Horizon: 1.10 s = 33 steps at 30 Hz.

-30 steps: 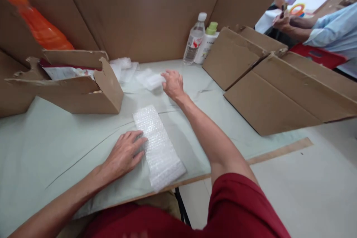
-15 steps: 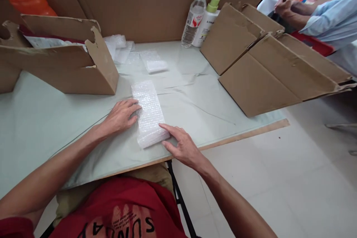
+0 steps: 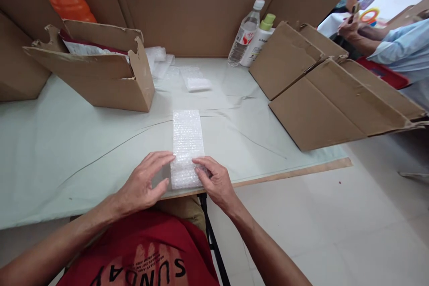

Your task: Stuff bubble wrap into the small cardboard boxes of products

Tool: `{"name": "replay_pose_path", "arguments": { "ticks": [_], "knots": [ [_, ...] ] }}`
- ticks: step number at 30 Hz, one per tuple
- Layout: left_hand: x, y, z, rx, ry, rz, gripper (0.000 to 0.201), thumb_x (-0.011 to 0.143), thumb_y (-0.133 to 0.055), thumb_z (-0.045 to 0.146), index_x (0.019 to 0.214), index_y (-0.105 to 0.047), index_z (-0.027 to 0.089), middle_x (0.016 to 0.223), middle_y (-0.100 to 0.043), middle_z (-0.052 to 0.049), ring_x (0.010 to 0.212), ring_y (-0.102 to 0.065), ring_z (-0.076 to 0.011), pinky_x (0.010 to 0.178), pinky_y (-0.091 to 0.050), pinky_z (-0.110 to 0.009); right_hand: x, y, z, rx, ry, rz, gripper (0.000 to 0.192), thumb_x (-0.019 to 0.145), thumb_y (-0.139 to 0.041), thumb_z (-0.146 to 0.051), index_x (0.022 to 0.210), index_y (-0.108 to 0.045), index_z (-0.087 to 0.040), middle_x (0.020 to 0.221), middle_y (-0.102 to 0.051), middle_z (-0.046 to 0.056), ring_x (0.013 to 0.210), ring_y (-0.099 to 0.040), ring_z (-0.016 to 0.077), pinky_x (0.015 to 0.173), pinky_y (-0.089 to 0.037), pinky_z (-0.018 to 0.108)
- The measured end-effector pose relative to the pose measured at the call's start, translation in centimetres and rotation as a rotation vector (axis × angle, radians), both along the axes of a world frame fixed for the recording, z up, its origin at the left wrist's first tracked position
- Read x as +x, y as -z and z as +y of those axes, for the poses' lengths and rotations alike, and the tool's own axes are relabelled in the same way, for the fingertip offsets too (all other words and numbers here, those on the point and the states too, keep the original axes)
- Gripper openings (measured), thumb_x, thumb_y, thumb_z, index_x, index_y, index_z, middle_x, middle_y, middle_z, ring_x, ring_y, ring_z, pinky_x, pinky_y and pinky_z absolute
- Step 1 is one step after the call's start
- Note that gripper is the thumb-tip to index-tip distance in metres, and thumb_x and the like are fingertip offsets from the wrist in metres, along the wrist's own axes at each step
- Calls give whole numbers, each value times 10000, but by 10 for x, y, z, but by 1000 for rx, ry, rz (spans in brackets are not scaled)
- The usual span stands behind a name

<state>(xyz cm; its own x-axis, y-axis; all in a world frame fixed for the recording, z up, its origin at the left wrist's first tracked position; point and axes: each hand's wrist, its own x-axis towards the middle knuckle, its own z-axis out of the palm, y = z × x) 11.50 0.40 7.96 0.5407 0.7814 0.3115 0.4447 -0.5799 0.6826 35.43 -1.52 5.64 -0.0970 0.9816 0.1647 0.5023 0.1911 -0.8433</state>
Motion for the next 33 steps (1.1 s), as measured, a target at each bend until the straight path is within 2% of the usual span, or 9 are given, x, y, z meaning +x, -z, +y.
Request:
{"name": "replay_pose_path", "arguments": {
  "ticks": [5, 8, 12, 15, 18, 21, 27, 30, 33],
  "knots": [
    [15, 8, -12, 80, 89, 110, 356, 826, -612, 152, 1182, -623, 163, 1272, -636, -157, 1229, -556, -318, 1041, -480, -517, 10, -3, -11, 260, 38, -547, 345, 991, -543, -260, 1326, -607, -202, 1054, -731, 91, 902, -677, 245, 779, -491, 390],
    [16, 11, -13, 63, 126, 172, 311, 828, -646, 190, 1137, -633, 156, 1226, -648, -154, 1191, -566, -318, 1029, -479, -508, 21, -12, -23, 406, 102, -706, 392, 980, -591, -294, 1354, -565, -180, 1163, -684, 153, 1015, -655, 289, 840, -466, 436],
    [18, 14, -13, 106, 139, 220, 372, 805, -694, 207, 1165, -622, 155, 1272, -613, -163, 1228, -529, -339, 1050, -450, -522, 24, -17, -35, 415, -118, -688, 404, 943, -647, -279, 1322, -568, -165, 1381, -578, 202, 1260, -551, 338, 962, -446, 476],
    [21, 16, -16, 154, 118, 219, 357, 811, -691, 191, 1159, -623, 148, 1259, -608, -168, 1195, -531, -335, 1023, -453, -515, 19, -12, -32, 410, -215, -642, 239, 955, -583, -145, 1185, -633, -189, 1257, -676, 138, 1180, -602, 288, 930, -451, 438],
    [25, 19, -19, 126, 95, 147, 226, 879, -616, 170, 1104, -635, 160, 1075, -667, -114, 1020, -583, -271, 919, -484, -452, 15, -8, -25, 393, -228, -533, 202, 969, -545, -104, 1116, -657, -186, 973, -750, 69, 880, -658, 209, 769, -464, 360],
    [28, 20, -20, 74, 18, 53, 191, 940, -537, 165, 1105, -634, 158, 892, -685, -71, 853, -592, -221, 797, -483, -391, 14, -7, -22, 295, -230, -439, 202, 991, -551, -171, 1155, -665, -204, 890, -756, 44, 774, -659, 188, 703, -485, 337],
    [32, 22, -10, 41, -140, 122, 202, 945, -519, 176, 1088, -661, 162, 812, -692, -61, 771, -585, -217, 735, -463, -385, 21, -13, -30, 375, -5, -377, 333, 937, -631, -205, 1265, -631, -261, 1159, -715, 99, 1049, -682, 254, 868, -538, 414],
    [34, 22, -5, 82, -170, 251, 177, 949, -522, 202, 1042, -671, 181, 815, -676, -63, 795, -583, -235, 735, -457, -395, 23, -10, -31, 454, -81, -483, 339, 908, -658, -179, 1234, -637, -271, 1172, -719, 89, 1097, -670, 270, 890, -506, 434],
    [34, 21, -4, 124, -188, 218, 203, 944, -546, 214, 1104, -658, 161, 1019, -680, -116, 936, -599, -262, 810, -480, -418, 20, -3, -23, 439, -166, -547, 288, 922, -645, -151, 1194, -639, -245, 1173, -737, 80, 1163, -644, 278, 926, -469, 443]
  ]
}}
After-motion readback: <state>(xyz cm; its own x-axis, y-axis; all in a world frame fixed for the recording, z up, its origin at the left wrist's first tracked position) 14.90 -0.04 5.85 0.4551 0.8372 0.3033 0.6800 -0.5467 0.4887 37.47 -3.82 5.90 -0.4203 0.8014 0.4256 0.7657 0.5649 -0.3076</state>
